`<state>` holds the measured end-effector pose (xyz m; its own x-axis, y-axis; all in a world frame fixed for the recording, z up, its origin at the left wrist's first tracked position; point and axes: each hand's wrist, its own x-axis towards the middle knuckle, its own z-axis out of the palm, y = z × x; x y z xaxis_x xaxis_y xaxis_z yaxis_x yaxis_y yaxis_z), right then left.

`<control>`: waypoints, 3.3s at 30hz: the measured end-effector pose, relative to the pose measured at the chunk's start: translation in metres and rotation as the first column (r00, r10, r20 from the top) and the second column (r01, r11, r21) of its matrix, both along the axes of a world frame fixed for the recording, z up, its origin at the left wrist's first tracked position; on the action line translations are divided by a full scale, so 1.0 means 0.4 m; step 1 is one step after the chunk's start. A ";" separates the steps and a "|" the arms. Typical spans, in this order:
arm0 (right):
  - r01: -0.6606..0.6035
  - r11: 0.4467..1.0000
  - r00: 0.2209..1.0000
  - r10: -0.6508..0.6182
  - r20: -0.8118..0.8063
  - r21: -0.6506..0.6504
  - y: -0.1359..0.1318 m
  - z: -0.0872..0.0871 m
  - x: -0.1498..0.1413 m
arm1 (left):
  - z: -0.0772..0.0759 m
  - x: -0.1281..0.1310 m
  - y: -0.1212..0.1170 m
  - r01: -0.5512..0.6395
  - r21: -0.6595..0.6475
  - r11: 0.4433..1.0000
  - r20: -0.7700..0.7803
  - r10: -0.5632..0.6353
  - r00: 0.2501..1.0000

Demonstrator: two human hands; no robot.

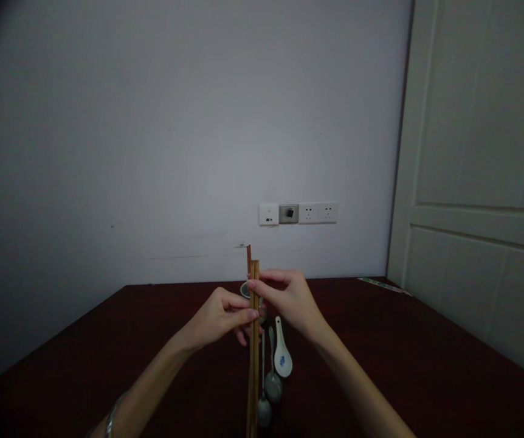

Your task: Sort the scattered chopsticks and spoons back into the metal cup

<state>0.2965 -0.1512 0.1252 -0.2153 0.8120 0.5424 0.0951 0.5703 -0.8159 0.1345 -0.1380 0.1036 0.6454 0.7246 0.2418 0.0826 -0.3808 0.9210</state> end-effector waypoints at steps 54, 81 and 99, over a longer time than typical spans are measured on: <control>0.022 0.997 0.991 -0.012 -0.135 0.074 0.007 -0.016 -0.008 | -0.008 0.010 0.006 -0.019 0.000 1.000 0.016 0.019 1.000; 0.093 0.991 0.988 -0.080 -0.130 0.099 0.014 -0.023 -0.010 | -0.016 0.008 0.017 -0.043 0.020 0.999 -0.011 0.044 0.999; 0.037 0.993 0.988 -0.053 -0.148 -0.109 0.038 -0.037 -0.010 | -0.026 0.000 0.033 -0.052 0.046 0.998 -0.003 0.052 0.999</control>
<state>0.2925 -0.1359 0.1103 -0.1000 0.8737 0.4761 -0.0095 0.4776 -0.8785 0.1346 -0.1247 0.0933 0.6084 0.7451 0.2732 0.1069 -0.4180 0.9021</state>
